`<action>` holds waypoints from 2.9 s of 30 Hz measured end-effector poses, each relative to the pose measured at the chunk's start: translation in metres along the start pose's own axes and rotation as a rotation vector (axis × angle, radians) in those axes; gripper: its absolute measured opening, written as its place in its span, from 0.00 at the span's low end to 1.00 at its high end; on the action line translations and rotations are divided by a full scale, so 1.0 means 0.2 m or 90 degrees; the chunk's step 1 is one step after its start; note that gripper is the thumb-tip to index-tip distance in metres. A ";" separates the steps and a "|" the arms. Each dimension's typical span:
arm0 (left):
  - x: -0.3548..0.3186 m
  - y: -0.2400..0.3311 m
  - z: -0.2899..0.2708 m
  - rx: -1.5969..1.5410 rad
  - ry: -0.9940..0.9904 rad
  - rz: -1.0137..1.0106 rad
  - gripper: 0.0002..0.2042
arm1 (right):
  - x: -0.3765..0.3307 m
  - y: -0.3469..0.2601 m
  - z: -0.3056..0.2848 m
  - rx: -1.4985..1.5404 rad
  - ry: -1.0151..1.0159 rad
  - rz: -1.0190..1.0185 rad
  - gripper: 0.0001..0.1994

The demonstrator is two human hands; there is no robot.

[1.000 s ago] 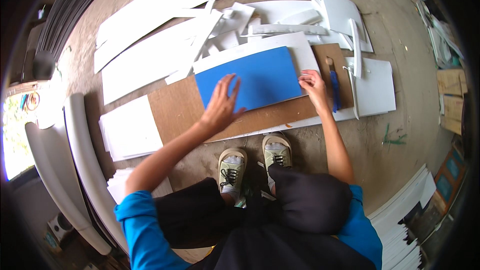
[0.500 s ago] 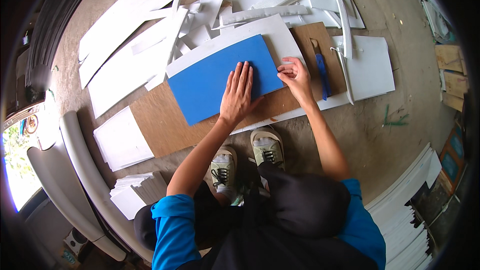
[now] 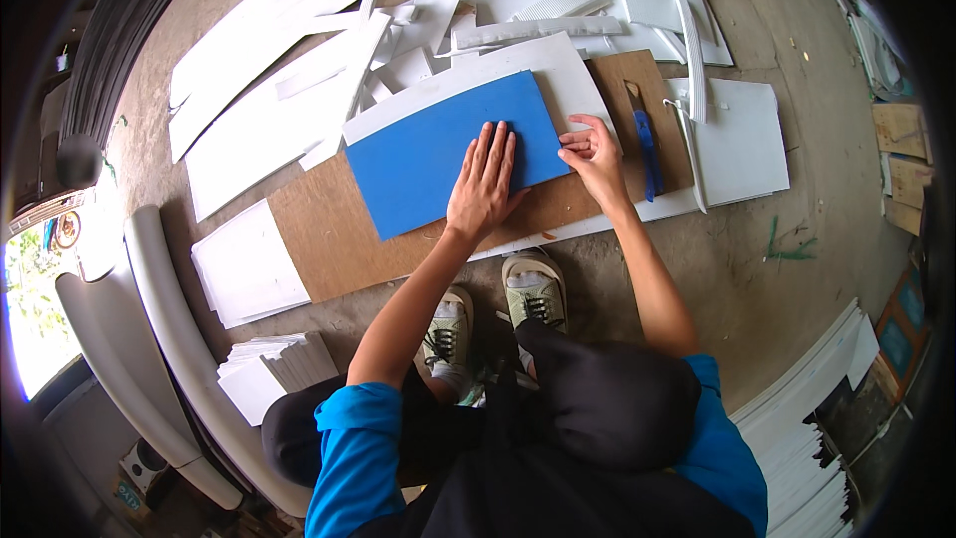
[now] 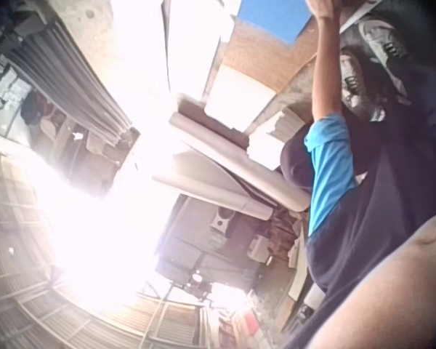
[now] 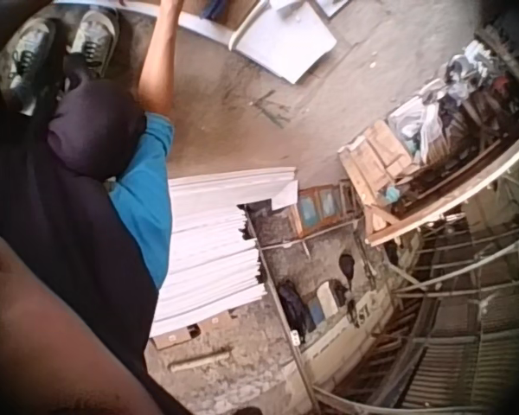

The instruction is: The person sits on the floor and uses a blue utility knife to cut white foam sheets. They place a blue template on top of the white foam, trace the outline with the knife, and then cut along the marked lines to separate the pieces. The person handles the foam sheets and template repeatedly, adjusting their position to complete the cuts.

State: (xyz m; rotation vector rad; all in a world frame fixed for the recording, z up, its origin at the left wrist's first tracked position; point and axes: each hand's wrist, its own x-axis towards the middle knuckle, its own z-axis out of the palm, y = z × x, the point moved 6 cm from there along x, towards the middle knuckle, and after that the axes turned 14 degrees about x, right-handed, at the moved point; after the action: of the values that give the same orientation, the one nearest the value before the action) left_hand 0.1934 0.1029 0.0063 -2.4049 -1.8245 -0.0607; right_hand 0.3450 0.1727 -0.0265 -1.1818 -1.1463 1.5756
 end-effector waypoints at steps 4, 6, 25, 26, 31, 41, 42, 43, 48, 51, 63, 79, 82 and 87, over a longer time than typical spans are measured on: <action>0.00 0.00 0.00 -0.016 0.017 -0.008 0.37 | 0.00 0.00 0.00 -0.006 -0.012 0.000 0.25; -0.01 0.00 0.00 -0.008 0.017 -0.007 0.37 | 0.00 0.00 0.01 -0.010 -0.026 0.005 0.25; -0.57 -0.46 -0.04 0.024 0.001 -0.198 0.41 | 0.07 0.11 0.02 -0.168 -0.097 -0.019 0.33; -0.63 -0.48 -0.04 -0.004 0.017 -0.216 0.40 | 0.07 0.12 0.02 -0.170 -0.101 -0.015 0.33; -0.74 -0.53 -0.05 -0.057 0.065 -0.239 0.35 | 0.09 0.13 0.01 -0.174 -0.103 -0.006 0.33; -0.75 -0.51 -0.04 -0.065 0.077 -0.233 0.34 | 0.06 0.09 0.03 -0.164 -0.096 -0.007 0.34; -0.75 -0.51 -0.04 -0.071 0.075 -0.231 0.34 | 0.06 0.09 0.03 -0.163 -0.097 -0.005 0.34; -0.75 -0.50 -0.04 -0.075 0.080 -0.235 0.34 | 0.06 0.09 0.03 -0.162 -0.098 -0.003 0.34; -0.76 -0.49 -0.05 -0.076 0.090 -0.245 0.35 | 0.02 0.06 0.05 -0.168 -0.105 -0.012 0.33; -0.75 -0.48 -0.05 -0.065 0.089 -0.236 0.36 | 0.02 0.07 0.04 -0.173 -0.108 -0.013 0.33; -0.46 -0.25 -0.01 0.017 0.001 -0.172 0.44 | 0.14 0.12 0.02 -0.288 -0.121 0.045 0.34; 0.10 0.15 0.03 -0.035 0.036 -0.115 0.42 | 0.04 0.02 -0.02 0.033 -0.105 0.070 0.21; 0.11 0.16 0.03 -0.027 0.031 -0.117 0.42 | 0.05 0.02 -0.03 0.045 -0.101 0.058 0.21; 0.12 0.16 0.03 -0.001 0.001 -0.132 0.42 | 0.04 0.02 0.02 -0.004 -0.080 0.030 0.22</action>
State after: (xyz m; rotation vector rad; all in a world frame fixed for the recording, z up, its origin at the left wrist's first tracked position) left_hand 0.2305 0.1177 0.0006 -2.2074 -2.0657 -0.0823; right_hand 0.3400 0.1790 -0.0308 -1.1349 -1.2126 1.7038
